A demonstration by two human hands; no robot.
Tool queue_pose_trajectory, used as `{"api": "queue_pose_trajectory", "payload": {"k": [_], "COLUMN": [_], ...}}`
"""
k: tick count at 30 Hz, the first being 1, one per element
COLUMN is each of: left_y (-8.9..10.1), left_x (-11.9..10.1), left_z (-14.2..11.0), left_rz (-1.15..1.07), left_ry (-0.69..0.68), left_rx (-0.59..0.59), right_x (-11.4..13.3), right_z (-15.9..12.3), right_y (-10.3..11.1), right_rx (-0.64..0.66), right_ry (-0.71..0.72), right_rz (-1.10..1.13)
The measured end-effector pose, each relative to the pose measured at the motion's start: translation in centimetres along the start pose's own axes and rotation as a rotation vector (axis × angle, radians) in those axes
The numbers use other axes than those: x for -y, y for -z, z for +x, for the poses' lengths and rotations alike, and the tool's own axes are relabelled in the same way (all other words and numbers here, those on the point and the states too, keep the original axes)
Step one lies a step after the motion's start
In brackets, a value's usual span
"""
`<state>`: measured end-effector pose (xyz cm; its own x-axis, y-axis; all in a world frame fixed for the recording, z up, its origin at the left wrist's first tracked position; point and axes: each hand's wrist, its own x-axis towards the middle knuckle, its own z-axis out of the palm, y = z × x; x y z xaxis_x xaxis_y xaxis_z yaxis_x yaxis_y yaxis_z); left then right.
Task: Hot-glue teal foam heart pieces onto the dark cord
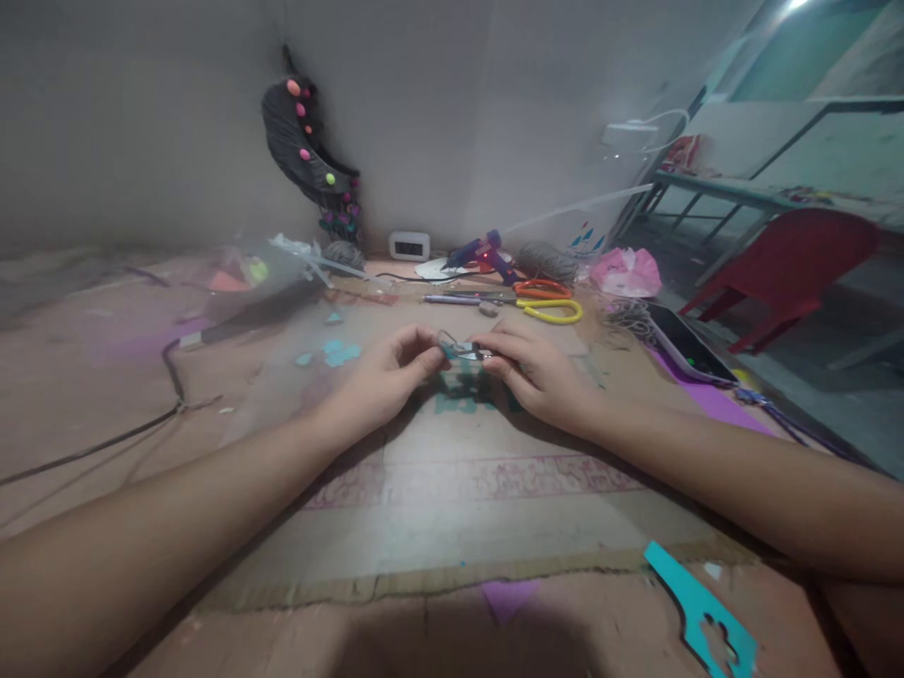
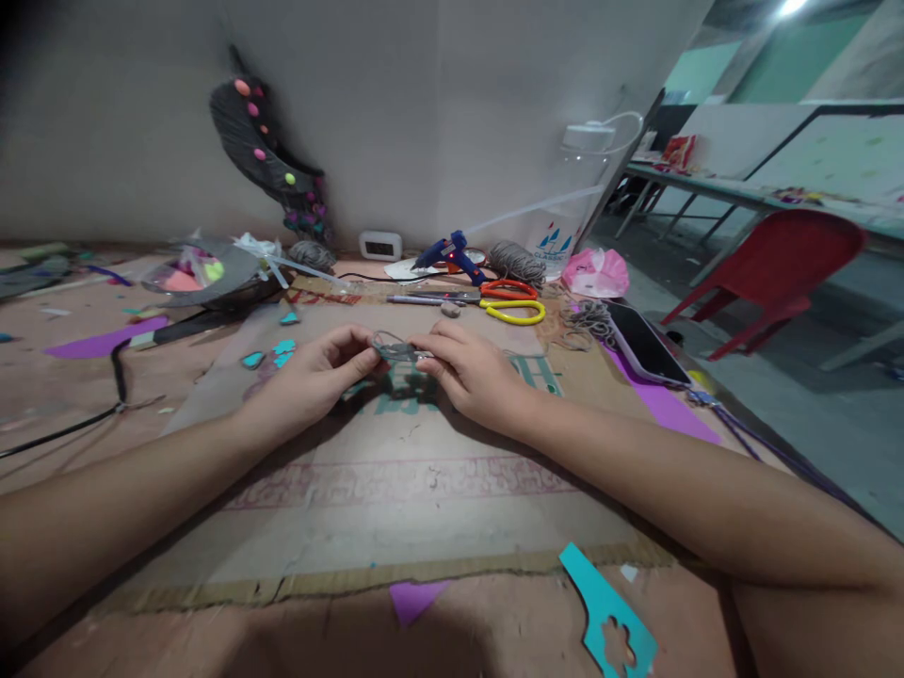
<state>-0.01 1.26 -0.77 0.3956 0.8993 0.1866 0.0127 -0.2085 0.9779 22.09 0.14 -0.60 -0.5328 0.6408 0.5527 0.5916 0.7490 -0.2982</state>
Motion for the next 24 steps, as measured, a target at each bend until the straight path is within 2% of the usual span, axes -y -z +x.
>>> {"api": "queue_pose_trajectory", "payload": {"k": [21,24], "left_y": [-0.04,-0.03], "left_x": [0.13,0.08], "left_z": [0.15,0.13], "left_rz": [-0.033,-0.037], "left_ry": [0.03,0.035], "left_rx": [0.02,0.003], "right_x": [-0.09,-0.24], "right_z": [0.12,0.15], "right_y": [-0.01,-0.11], "right_rx": [-0.009,-0.05], "right_ry": [0.008,-0.011], "right_rz": [0.013,0.002]}}
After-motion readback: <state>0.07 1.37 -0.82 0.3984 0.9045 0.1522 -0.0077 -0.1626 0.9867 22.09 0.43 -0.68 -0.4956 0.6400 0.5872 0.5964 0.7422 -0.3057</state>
